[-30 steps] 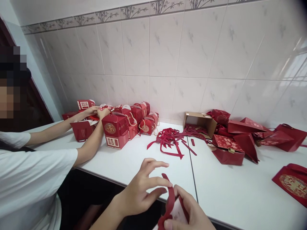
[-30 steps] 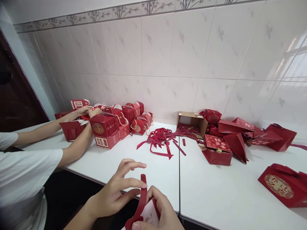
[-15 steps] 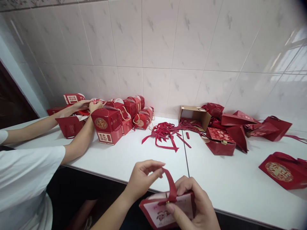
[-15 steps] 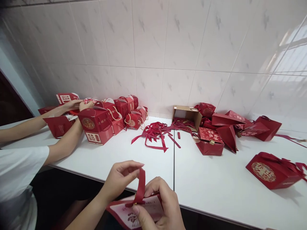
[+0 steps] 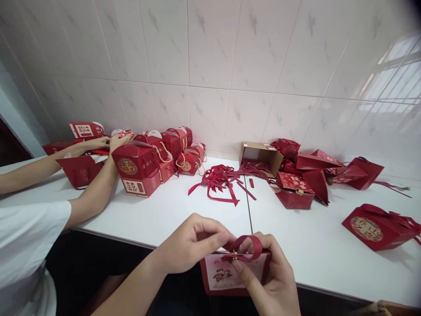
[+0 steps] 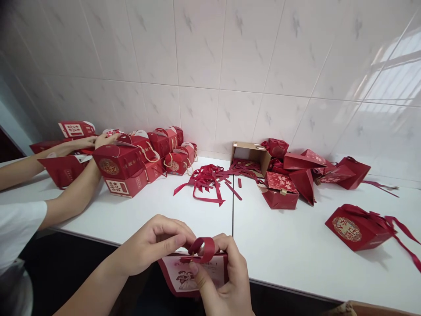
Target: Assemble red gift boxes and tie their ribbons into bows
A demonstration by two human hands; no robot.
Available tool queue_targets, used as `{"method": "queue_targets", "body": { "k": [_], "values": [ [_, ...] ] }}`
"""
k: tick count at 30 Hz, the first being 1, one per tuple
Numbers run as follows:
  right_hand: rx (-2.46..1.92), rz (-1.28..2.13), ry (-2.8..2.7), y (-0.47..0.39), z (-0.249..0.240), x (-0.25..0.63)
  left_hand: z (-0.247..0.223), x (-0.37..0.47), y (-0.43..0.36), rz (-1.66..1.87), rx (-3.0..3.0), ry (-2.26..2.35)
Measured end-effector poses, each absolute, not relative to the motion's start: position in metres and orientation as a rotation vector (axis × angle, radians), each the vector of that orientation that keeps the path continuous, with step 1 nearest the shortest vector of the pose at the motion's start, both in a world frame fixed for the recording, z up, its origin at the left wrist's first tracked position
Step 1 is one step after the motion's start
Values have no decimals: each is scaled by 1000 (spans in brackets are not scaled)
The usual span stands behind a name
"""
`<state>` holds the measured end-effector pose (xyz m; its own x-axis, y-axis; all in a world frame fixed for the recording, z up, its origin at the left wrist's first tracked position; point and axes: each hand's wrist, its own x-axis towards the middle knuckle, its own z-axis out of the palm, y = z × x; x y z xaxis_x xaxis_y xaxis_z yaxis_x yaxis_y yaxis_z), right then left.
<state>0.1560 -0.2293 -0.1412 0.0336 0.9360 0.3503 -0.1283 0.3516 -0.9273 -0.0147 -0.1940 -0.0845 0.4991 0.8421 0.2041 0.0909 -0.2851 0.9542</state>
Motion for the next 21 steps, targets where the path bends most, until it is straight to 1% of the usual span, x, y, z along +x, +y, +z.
{"method": "queue_targets", "body": {
  "k": [4,7,10,12,16,21],
  "values": [
    [-795,947,-1262,-228,-143,157,-81,-15,-204,923,1812,763],
    [-745,813,-1257,-230,-146,155,-83,-15,-213,938,1938,703],
    [-704,704,-1243,-233,-149,154,-95,-15,-217,1058,2073,645],
    [-661,709,-1263,-234,-151,155,-104,-15,-216,1180,2203,576],
    [-611,713,-1368,-233,-150,161,-112,-19,-214,1244,2455,484],
    [-643,532,-1599,-230,-143,171,-115,-22,-216,1239,2569,491]
  ]
}}
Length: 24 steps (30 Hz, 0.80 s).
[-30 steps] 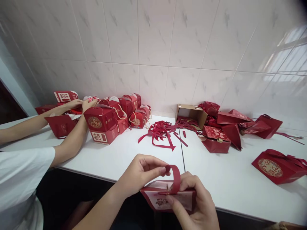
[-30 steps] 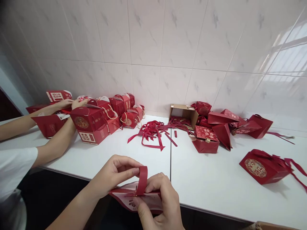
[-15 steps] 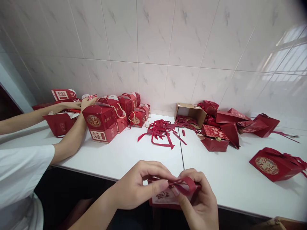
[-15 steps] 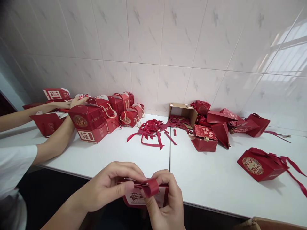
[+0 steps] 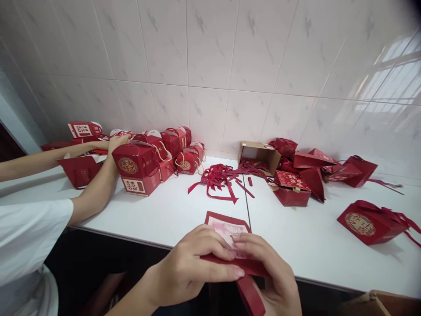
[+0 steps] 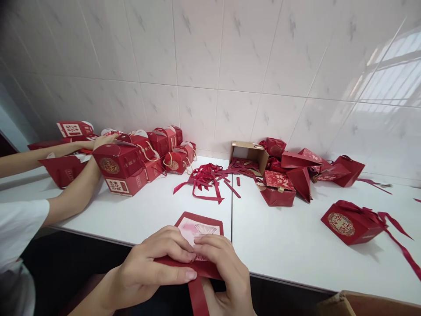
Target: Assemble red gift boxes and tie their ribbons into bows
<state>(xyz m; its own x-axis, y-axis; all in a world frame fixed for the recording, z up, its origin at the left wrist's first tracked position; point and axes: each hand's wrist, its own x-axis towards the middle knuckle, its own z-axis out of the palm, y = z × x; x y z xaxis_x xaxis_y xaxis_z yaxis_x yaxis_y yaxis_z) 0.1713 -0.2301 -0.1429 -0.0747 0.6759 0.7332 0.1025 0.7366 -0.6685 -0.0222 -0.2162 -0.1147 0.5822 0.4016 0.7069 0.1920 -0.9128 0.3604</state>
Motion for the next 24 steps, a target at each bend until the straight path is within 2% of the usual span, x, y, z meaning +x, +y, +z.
{"method": "queue_targets", "body": {
  "k": [4,9,16,24],
  "values": [
    [-594,503,-1721,-231,-140,174,-115,-24,-217,1203,2596,518],
    [-578,460,-1592,-235,-148,166,-117,-23,-217,1238,2597,476],
    [-659,514,-1466,-240,-150,150,-127,-16,-226,1351,1999,617],
    [-642,478,-1511,-239,-157,148,-118,-22,-220,1253,2288,569]
  ]
}}
